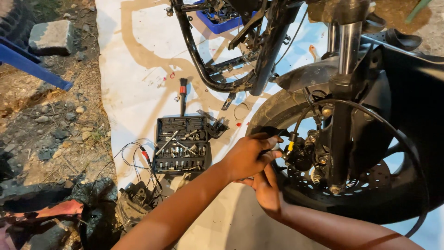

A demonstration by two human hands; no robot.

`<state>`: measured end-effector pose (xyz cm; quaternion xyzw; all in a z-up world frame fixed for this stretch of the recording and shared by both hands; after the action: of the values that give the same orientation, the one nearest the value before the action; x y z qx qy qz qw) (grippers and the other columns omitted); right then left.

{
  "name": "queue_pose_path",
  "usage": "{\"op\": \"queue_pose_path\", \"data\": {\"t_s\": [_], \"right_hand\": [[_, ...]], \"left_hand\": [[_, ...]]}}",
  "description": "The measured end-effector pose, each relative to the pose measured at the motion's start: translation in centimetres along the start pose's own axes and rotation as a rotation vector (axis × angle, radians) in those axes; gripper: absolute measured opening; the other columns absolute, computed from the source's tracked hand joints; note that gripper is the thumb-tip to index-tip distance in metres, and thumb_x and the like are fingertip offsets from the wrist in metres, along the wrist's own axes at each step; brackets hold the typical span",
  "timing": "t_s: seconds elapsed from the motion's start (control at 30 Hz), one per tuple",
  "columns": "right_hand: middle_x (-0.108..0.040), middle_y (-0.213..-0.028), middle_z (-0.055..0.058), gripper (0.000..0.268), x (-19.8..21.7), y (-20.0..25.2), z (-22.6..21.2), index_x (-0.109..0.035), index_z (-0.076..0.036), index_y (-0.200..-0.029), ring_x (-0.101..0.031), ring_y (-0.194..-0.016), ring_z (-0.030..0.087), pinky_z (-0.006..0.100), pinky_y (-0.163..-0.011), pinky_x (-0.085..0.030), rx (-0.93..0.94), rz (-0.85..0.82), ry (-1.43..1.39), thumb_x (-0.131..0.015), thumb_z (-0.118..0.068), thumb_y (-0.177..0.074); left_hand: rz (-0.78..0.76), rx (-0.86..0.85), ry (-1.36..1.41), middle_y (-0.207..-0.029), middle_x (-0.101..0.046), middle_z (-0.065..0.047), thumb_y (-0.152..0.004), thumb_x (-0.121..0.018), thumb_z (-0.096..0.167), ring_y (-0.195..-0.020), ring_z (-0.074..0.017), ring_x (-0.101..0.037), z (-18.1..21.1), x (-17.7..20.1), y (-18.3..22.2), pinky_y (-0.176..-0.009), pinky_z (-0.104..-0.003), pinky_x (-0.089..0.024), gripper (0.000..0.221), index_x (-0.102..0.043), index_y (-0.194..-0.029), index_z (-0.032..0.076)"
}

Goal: The person works on a disassembled motorcycle laid on a tarp outdoors. They first handle parts near the handlebar area, then use a socket wrench to loosen and tighten bolts on the front wheel and brake assembly, picking sockets from a tool case and fitting them onto the fasteners by hand.

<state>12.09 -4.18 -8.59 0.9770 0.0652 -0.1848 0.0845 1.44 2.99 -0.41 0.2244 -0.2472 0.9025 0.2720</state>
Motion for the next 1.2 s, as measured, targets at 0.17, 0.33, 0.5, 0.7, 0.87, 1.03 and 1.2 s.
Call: {"op": "queue_pose_path", "data": {"t_s": [0.17, 0.33, 0.5, 0.7, 0.87, 1.03, 1.2], "right_hand": [[-0.062, -0.123, 0.014, 0.039, 1.9, -0.6, 2.4, -0.046, -0.007, -0.140, -0.068, -0.104, 0.030, 0.051, -0.092, -0.061, -0.054, 0.139, 0.023, -0.043, -0.020, -0.103], [-0.062, -0.107, 0.012, 0.028, 6.6, -0.6, 8.2, -0.056, -0.008, -0.128, -0.062, -0.089, 0.028, 0.044, -0.079, -0.054, -0.159, 0.074, 0.256, -0.050, -0.017, -0.101], [-0.058, -0.080, 0.004, 0.025, 10.8, -0.6, 13.6, -0.064, -0.009, -0.106, -0.052, -0.070, 0.017, 0.036, -0.061, -0.046, -0.195, -0.102, 0.748, -0.050, -0.008, -0.085], [-0.051, -0.065, 0.000, 0.033, 6.1, -1.1, 11.1, -0.057, -0.006, -0.083, -0.049, -0.058, 0.013, 0.031, -0.054, -0.041, -0.288, -0.247, 0.803, -0.051, -0.033, -0.100], [-0.044, -0.060, 0.000, 0.041, 4.3, -2.9, 11.7, -0.056, -0.008, -0.079, -0.039, -0.048, 0.011, 0.030, -0.045, -0.032, -0.529, -0.235, 0.532, -0.052, -0.043, -0.100], [-0.041, -0.059, -0.003, 0.043, 1.6, -3.3, 12.1, -0.054, -0.011, -0.077, -0.035, -0.044, 0.010, 0.028, -0.042, -0.027, -0.703, -0.178, 0.276, -0.049, -0.047, -0.101], [-0.036, -0.053, -0.001, 0.047, -0.4, -3.4, 11.9, -0.045, -0.013, -0.069, -0.034, -0.043, 0.012, 0.030, -0.043, -0.029, -0.734, -0.150, 0.239, -0.050, -0.049, -0.098]], "left_hand": [[0.048, -0.015, 0.043, -0.121, -0.069, -0.019, -0.098, -0.067, 0.025, -0.111, -0.0385, -0.066, -1.1, -0.6, 0.5, -0.092, -0.042, -0.054, 0.036, -0.066, -0.126, 0.002], [0.060, 0.179, 0.160, -0.112, -0.072, -0.019, -0.097, -0.069, 0.027, -0.101, -0.0347, -0.070, -2.9, -0.5, 3.6, -0.087, -0.041, -0.055, 0.037, -0.069, -0.124, 0.002], [-0.055, 0.502, 0.305, -0.101, -0.078, -0.015, -0.091, -0.069, 0.028, -0.092, -0.0227, -0.074, -12.7, -4.5, 9.9, -0.083, -0.037, -0.057, 0.034, -0.072, -0.113, 0.002], [-0.255, 0.873, 0.704, -0.107, -0.074, -0.006, -0.094, -0.066, 0.035, -0.097, -0.0189, -0.070, -14.9, -3.5, 12.9, -0.081, -0.034, -0.057, 0.037, -0.070, -0.118, 0.007], [-0.351, 0.891, 0.922, -0.112, -0.072, -0.006, -0.095, -0.067, 0.036, -0.101, -0.0176, -0.069, -18.9, -2.5, 15.9, -0.083, -0.034, -0.056, 0.042, -0.066, -0.125, 0.006], [-0.373, 0.926, 1.050, -0.117, -0.071, -0.006, -0.098, -0.069, 0.035, -0.105, -0.0169, -0.067, -20.0, -2.1, 18.3, -0.087, -0.034, -0.055, 0.042, -0.064, -0.127, 0.005], [-0.295, 0.887, 1.141, -0.114, -0.070, -0.008, -0.098, -0.070, 0.020, -0.107, -0.0169, -0.067, -20.0, -1.4, 19.4, -0.093, -0.033, -0.055, 0.031, -0.063, -0.124, 0.006]]}}
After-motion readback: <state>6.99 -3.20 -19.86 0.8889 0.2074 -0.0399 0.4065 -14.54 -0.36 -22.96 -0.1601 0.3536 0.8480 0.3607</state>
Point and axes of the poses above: each hand's wrist, its own y-axis away from the middle knuckle, its own x-axis out of the back of the hand, z = x × y, the point moved 2 cm from there along -y, towards the middle knuckle
